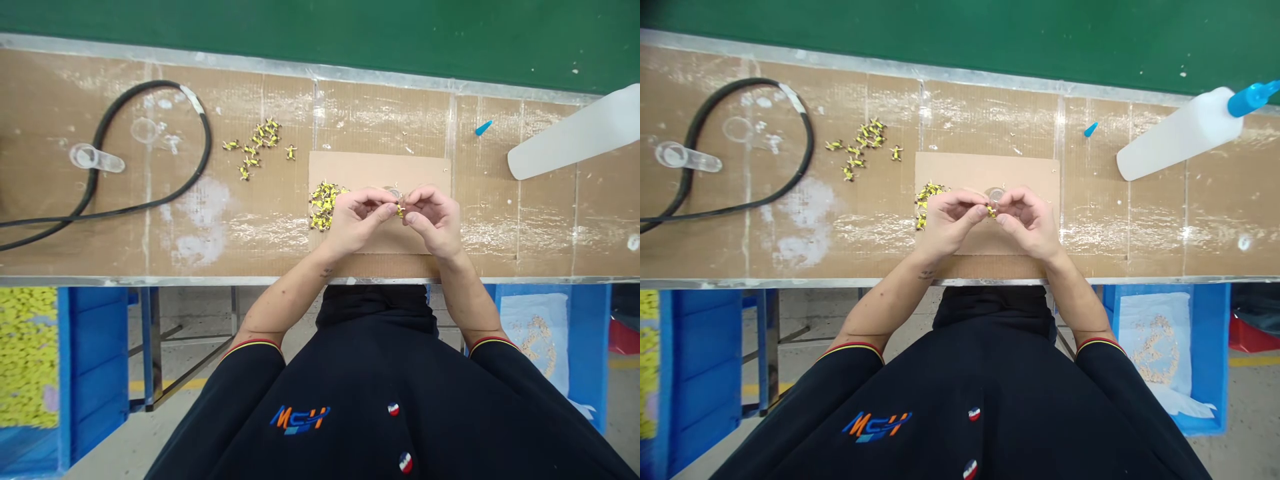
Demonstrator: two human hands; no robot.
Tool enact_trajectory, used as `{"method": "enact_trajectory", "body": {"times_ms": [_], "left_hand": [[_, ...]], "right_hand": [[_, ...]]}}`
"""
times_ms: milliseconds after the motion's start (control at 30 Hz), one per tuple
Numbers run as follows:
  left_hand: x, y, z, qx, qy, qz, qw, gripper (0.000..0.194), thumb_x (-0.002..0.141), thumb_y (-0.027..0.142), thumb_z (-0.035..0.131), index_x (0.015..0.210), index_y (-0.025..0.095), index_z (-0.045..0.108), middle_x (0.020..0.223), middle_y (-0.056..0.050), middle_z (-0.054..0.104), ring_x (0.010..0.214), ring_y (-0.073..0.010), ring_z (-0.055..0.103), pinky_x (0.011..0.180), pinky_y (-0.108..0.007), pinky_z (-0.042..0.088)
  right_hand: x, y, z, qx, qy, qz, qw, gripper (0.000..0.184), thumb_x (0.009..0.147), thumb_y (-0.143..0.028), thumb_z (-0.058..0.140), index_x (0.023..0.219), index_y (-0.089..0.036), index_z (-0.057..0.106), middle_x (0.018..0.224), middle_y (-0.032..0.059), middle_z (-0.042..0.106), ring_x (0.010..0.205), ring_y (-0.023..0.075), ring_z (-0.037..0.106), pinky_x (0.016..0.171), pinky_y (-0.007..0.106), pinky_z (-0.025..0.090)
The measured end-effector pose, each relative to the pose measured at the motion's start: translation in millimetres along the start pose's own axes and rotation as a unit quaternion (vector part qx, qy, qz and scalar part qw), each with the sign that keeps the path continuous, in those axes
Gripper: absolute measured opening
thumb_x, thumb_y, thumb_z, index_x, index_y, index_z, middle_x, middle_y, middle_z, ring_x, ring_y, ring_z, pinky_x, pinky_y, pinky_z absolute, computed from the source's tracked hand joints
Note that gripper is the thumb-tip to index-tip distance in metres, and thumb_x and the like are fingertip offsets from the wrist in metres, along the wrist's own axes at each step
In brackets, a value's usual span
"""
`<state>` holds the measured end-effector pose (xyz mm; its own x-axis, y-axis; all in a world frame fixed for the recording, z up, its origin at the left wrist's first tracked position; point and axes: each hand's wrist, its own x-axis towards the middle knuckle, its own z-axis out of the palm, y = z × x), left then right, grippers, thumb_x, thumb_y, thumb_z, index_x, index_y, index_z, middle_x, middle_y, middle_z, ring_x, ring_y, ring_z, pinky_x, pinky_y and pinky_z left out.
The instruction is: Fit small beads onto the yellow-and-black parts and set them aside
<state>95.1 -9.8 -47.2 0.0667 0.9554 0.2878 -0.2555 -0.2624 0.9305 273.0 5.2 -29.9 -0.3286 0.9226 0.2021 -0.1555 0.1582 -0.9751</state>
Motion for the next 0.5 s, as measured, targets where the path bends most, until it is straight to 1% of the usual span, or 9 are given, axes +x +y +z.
{"method": "enact_trajectory", "body": {"times_ms": [67,133,200,267,367,433,500], "left_hand": [[1.5,-2.9,-2.5,-0.012,-0.006,0.014,1.000,0.016,0.091,0.040,0.080,0.092,0.024,0.080,0.096,-0.004,0.077,0.089,-0.0111,0.075,0.078,-0.025,0.063],[2.0,-5.4,-4.2,-0.018,-0.016,0.013,1.000,0.017,0.091,0.042,0.080,0.093,0.025,0.080,0.102,-0.005,0.074,0.086,-0.0106,0.073,0.073,-0.025,0.063],[1.7,-6.5,-4.8,-0.022,-0.025,0.017,0.999,0.016,0.092,0.042,0.079,0.095,0.026,0.080,0.105,-0.005,0.072,0.085,-0.0101,0.072,0.070,-0.025,0.062],[1.2,-6.0,-4.4,-0.020,-0.028,0.037,0.999,0.011,0.093,0.038,0.078,0.098,0.028,0.080,0.106,-0.004,0.071,0.089,-0.0103,0.072,0.074,-0.025,0.062],[0.7,-3.9,-3.3,-0.011,-0.030,0.062,0.998,0.007,0.093,0.033,0.078,0.099,0.028,0.080,0.105,-0.004,0.071,0.095,-0.0108,0.071,0.077,-0.024,0.061],[0.8,-2.9,-2.9,-0.011,-0.038,0.059,0.997,0.007,0.094,0.033,0.078,0.098,0.028,0.079,0.104,-0.005,0.072,0.095,-0.0113,0.071,0.079,-0.025,0.061],[0.9,-2.9,-3.0,-0.018,-0.042,0.047,0.998,0.008,0.094,0.034,0.077,0.096,0.027,0.079,0.102,-0.005,0.072,0.094,-0.0115,0.072,0.082,-0.027,0.062]], "right_hand": [[-0.4,0.0,0.8,0.001,-0.015,0.002,1.000,0.025,0.086,-0.043,0.084,0.092,-0.023,0.068,0.087,0.0000,0.071,0.071,0.0105,0.067,0.070,0.028,0.061],[-0.6,-0.6,1.4,0.002,-0.035,-0.005,0.999,0.021,0.089,-0.039,0.082,0.089,-0.023,0.068,0.086,0.0003,0.073,0.072,0.0109,0.068,0.071,0.029,0.062],[-0.8,-1.4,1.4,0.000,-0.040,-0.023,0.999,0.016,0.090,-0.034,0.081,0.086,-0.023,0.069,0.086,0.0001,0.074,0.072,0.0108,0.069,0.072,0.029,0.063],[-1.1,-1.9,0.7,-0.017,-0.022,-0.042,0.999,0.016,0.089,-0.032,0.082,0.084,-0.023,0.069,0.084,0.0003,0.075,0.074,0.0119,0.070,0.070,0.029,0.062],[-1.5,-1.6,-0.6,-0.049,0.004,-0.051,0.997,0.021,0.086,-0.037,0.084,0.081,-0.024,0.069,0.081,0.0005,0.074,0.072,0.0133,0.070,0.067,0.031,0.062],[-1.9,-0.9,-0.8,-0.059,0.009,-0.052,0.997,0.023,0.086,-0.040,0.084,0.081,-0.024,0.069,0.079,0.0003,0.074,0.071,0.0138,0.070,0.067,0.032,0.063],[-2.5,0.1,-0.3,-0.064,0.007,-0.056,0.996,0.023,0.084,-0.042,0.086,0.083,-0.025,0.070,0.082,0.0006,0.075,0.075,0.0147,0.072,0.068,0.032,0.064]]}}
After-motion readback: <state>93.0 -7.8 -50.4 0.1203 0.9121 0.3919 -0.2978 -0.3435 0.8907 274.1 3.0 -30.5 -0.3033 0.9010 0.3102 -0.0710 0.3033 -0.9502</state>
